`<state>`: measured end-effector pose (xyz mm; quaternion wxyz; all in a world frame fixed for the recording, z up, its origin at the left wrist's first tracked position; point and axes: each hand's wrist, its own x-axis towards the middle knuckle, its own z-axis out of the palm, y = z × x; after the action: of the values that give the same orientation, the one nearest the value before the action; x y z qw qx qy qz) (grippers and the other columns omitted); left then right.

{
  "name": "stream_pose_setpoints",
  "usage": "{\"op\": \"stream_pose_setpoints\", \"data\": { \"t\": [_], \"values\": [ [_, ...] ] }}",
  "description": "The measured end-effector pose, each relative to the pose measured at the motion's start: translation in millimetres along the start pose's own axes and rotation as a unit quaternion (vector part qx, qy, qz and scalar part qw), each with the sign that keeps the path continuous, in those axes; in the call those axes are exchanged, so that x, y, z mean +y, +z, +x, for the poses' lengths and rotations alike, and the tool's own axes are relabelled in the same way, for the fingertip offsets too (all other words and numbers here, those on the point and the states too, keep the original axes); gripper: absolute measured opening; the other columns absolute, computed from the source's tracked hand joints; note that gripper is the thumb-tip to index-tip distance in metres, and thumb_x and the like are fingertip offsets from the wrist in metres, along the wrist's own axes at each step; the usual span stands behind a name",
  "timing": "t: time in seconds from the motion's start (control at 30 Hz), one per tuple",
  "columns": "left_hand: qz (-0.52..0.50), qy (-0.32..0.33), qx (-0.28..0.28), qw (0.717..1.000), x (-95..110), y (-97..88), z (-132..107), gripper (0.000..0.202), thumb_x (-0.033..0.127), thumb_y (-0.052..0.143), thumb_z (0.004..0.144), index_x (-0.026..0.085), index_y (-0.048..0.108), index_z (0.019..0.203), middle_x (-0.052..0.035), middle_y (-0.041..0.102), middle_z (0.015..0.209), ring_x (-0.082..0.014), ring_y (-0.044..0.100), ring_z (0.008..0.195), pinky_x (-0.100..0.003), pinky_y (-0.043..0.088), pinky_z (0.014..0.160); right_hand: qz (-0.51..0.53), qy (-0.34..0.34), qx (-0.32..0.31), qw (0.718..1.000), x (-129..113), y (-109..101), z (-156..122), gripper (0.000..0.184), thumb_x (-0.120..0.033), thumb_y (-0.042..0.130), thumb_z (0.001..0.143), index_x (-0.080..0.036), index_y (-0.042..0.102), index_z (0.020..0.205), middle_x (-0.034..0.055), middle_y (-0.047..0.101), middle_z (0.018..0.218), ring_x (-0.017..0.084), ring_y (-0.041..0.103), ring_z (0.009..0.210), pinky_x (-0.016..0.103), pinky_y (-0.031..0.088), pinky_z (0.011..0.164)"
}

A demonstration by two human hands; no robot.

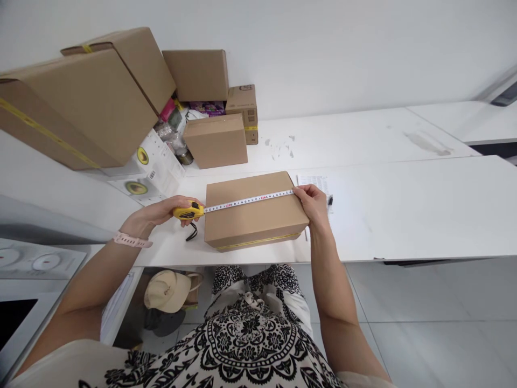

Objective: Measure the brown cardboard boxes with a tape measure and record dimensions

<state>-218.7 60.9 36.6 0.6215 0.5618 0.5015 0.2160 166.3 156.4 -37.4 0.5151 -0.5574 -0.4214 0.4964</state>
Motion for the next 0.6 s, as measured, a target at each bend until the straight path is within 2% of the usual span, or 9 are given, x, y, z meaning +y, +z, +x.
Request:
{"op": "stream_pose_setpoints", "data": {
  "t": [0.2, 0.37, 0.47, 0.6],
  "values": [
    [0.011, 0.005, -0.001, 1.0, 0.5, 1.7, 0.7, 0.038, 0.043, 0.056, 0.082, 0.011, 0.069, 0.099, -0.0084, 0.068, 0.08, -0.0138, 0.056, 0.054, -0.028, 0.049, 0.052, 0.001, 0.0, 0.001, 1.0, -0.2, 0.3, -0.8, 0.027, -0.039, 0.081, 0.062, -0.02, 0.063, 0.071, -0.001, 0.061, 0.07, 0.012, 0.052, 0.061, 0.028, 0.041, 0.057],
    [0.074, 0.019, 0.058, 0.995, 20.8, 10.4, -8.7, 0.034, 0.04, 0.06, 0.08, 0.014, 0.069, 0.099, -0.0051, 0.066, 0.08, -0.0112, 0.052, 0.054, -0.026, 0.046, 0.052, -0.018, -0.007, 0.001, 1.0, 0.7, -1.5, 0.4, 0.028, -0.04, 0.081, 0.064, -0.018, 0.063, 0.066, -0.0013, 0.059, 0.066, 0.012, 0.049, 0.06, 0.027, 0.038, 0.056],
    [0.118, 0.026, 0.091, 0.989, 41.9, 27.0, -19.9, 0.035, 0.039, 0.061, 0.079, 0.015, 0.067, 0.104, -0.0045, 0.064, 0.082, -0.0119, 0.052, 0.058, -0.026, 0.045, 0.052, -0.038, -0.059, -0.019, 0.997, -3.4, -5.0, -1.4, 0.026, -0.04, 0.08, 0.067, -0.018, 0.065, 0.067, -0.0004, 0.06, 0.067, 0.012, 0.05, 0.062, 0.028, 0.04, 0.058],
    [0.155, 0.028, 0.087, 0.984, 62.8, 66.5, -35.5, 0.038, 0.036, 0.063, 0.075, 0.019, 0.064, 0.109, -0.0031, 0.061, 0.086, -0.0132, 0.052, 0.064, -0.023, 0.043, 0.05, -0.021, -0.127, -0.047, 0.991, -28.9, -10.6, -20.2, 0.025, -0.041, 0.079, 0.072, -0.02, 0.065, 0.07, 0.0003, 0.061, 0.07, 0.013, 0.053, 0.067, 0.029, 0.046, 0.064]
  ]
}}
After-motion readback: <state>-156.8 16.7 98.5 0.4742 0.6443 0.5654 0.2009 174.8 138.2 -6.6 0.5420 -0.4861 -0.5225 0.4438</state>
